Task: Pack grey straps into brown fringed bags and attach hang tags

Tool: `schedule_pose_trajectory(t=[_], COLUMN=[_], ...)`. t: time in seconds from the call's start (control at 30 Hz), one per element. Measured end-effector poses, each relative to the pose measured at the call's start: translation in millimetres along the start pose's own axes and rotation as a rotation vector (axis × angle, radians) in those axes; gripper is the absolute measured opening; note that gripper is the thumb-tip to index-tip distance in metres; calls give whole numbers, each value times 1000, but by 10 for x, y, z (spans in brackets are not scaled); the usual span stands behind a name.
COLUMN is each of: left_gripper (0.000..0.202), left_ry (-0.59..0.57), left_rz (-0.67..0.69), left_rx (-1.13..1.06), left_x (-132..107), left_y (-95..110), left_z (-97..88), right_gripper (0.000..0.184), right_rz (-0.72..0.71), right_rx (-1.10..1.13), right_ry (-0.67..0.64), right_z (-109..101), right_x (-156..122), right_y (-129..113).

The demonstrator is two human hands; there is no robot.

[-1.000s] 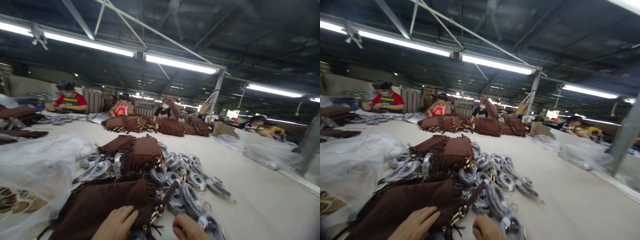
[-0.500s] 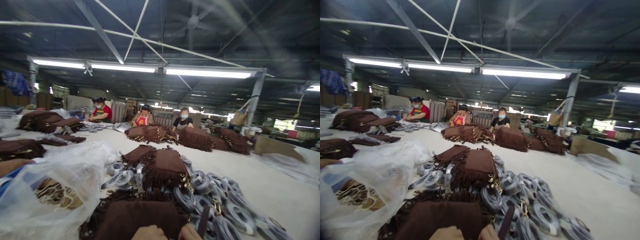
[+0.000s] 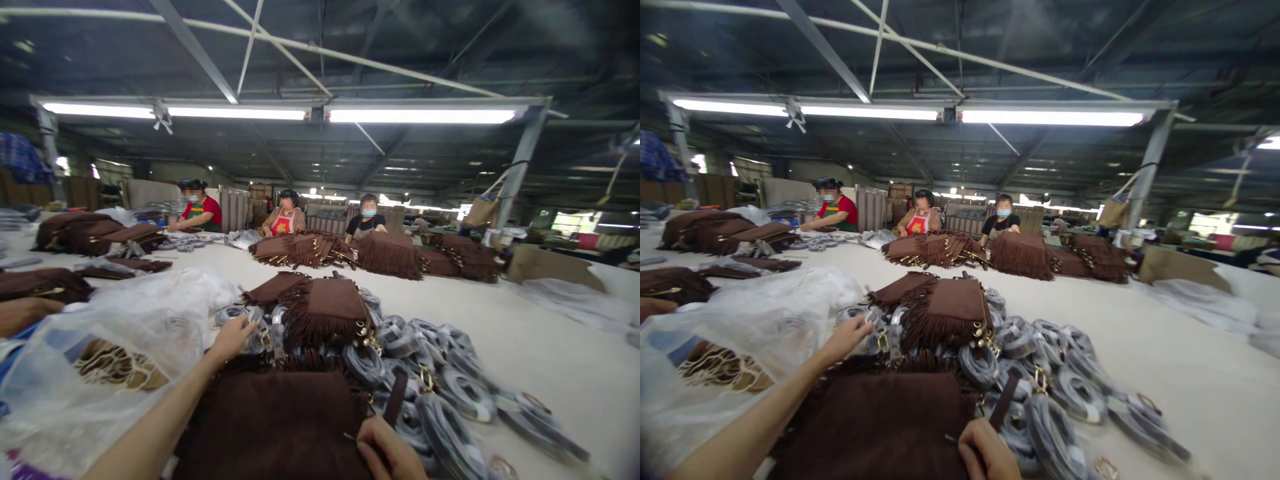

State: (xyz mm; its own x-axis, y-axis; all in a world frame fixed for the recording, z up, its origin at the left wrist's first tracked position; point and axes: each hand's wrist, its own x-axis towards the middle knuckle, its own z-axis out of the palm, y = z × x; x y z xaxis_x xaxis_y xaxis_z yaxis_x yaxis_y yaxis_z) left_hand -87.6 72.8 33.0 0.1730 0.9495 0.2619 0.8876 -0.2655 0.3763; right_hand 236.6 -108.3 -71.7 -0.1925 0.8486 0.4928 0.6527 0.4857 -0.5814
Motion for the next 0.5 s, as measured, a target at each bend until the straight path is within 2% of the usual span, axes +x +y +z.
schedule_pose_trajectory(t=[0.13,0.2,0.27,0.33,0.4,0.5], left_gripper=[37,34,27,21,20,28], left_ry=[53,96,81,-11,-82,-70], left_rz=[114,220,316,367,388,364], left_rx=[-107,-92,-30,33,50,21], left_x=[-114,-223,-352,-464,-526,-524], left_y=[60,92,79,1,-131,-335], left_z=[-398,-449,-338,-119,108,289], right_gripper=[19,19,18,17,17,18], right_rz=[158,189,185,157,116,90], right_rx=[43,59,70,74,61,14], right_ry=[39,42,45,47,64,124], right_z=[-84,-90,-96,-122,-169,-247], right_x=[20,40,50,49,40,20], right_y=[-224,-295,-339,-362,-363,-314])
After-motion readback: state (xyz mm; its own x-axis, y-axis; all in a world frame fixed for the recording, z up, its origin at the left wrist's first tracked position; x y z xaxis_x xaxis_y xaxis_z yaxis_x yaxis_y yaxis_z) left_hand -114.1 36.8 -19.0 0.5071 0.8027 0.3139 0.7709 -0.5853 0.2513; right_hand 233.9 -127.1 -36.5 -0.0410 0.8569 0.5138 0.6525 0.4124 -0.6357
